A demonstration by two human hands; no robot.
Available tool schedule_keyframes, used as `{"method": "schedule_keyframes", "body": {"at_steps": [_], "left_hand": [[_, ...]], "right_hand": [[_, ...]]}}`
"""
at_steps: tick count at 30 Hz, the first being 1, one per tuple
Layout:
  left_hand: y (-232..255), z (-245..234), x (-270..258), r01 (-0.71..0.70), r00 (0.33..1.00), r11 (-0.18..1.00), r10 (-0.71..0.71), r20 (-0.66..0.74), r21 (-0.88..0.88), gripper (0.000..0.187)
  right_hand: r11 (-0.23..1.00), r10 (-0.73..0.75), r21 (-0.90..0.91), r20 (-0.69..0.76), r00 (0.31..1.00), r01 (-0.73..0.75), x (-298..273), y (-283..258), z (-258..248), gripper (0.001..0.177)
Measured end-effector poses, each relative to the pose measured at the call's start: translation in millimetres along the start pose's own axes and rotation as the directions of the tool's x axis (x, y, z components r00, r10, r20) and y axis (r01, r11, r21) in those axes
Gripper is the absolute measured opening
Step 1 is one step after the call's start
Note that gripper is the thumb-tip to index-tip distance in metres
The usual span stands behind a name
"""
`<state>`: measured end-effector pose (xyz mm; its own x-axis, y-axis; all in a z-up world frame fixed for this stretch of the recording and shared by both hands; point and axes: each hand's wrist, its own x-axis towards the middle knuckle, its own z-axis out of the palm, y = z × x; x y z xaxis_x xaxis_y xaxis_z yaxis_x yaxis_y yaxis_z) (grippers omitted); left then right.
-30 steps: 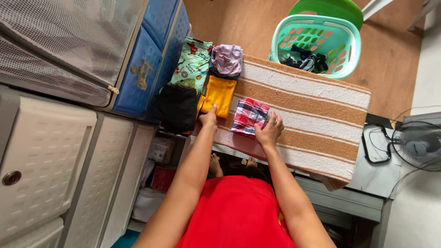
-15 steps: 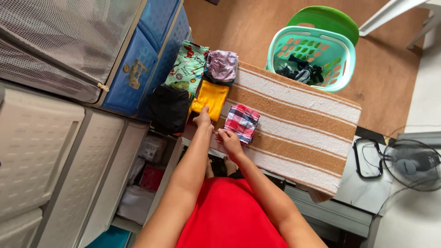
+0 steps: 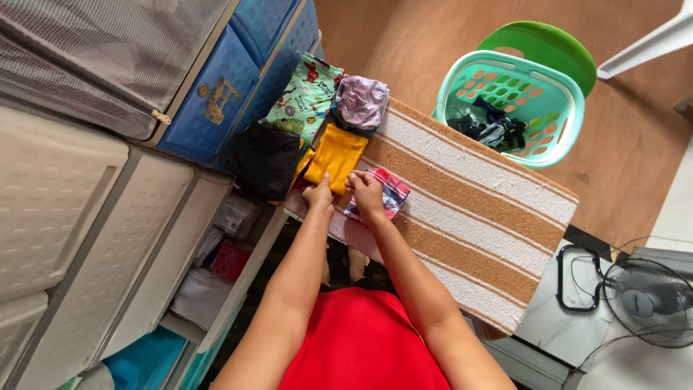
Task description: Folding items of clothing and placing them into storage drawers.
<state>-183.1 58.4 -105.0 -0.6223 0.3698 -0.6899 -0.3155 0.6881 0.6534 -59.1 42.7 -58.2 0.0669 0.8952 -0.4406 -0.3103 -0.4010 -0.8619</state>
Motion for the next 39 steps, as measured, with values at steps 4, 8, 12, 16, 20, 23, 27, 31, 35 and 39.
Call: {"method": "schedule_keyframes", "body": {"at_steps": [4,8,12,16,20,23,27,31,35,39], "left_hand": [[23,-15,-24,-0.167,0.986,0.984,0.166,-0.025,-0.055,0.046],[48,-34,-52,-0.423,0.894,0.796,0.444,0.056,0.432,0.038],[38,-9,-28,-0.661,0.737,0.701,0.674,0.053,0.267,0.033],[42,-15,-33,-0.236,0.908,0.827,0.374,0.186,-0.511,0.03],[46,-73,-63,-0.022,0.884,0.708,0.344,0.317,-0.706,0.039],[22,-135,-76,-0.057,0.839,0.703,0.418,0.348,-0.709,0.039],[-7,-233,-65,0.167,0.742,0.681,0.389,0.545,-0.713,0.026],[-82,-315,61,0.195,0.865,0.499,0.318,0.388,-0.844,0.016],[-127,-396,159,0.096,0.986,0.248,0.111,0.127,-0.964,0.024],[-149,-427,214,0.076,0.991,0.242,-0.129,0.046,-0.967,0.037]], "right_hand": [[0.999,-0.049,-0.017,0.014,0.999,0.049,-6,-5,0,0.023],[0.994,0.104,0.022,0.061,0.993,-0.105,-18,26,-7,0.025],[0.909,0.345,0.196,0.142,0.928,-0.368,-22,38,-1,0.045],[0.727,0.456,0.375,0.364,0.812,-0.576,-33,-3,17,0.088],[0.426,0.135,0.652,0.64,0.756,-0.628,-38,-36,42,0.088],[0.555,0.153,0.585,0.627,0.764,-0.591,-33,-14,56,0.066],[0.616,0.186,0.494,0.666,0.722,-0.614,-69,-27,93,0.051],[0.598,0.224,0.452,0.699,0.679,-0.662,-109,-34,131,0.051],[0.548,0.198,0.36,0.821,0.536,-0.755,-134,-13,162,0.055],[0.52,0.254,0.308,0.835,0.489,-0.796,-157,7,186,0.059]]}}
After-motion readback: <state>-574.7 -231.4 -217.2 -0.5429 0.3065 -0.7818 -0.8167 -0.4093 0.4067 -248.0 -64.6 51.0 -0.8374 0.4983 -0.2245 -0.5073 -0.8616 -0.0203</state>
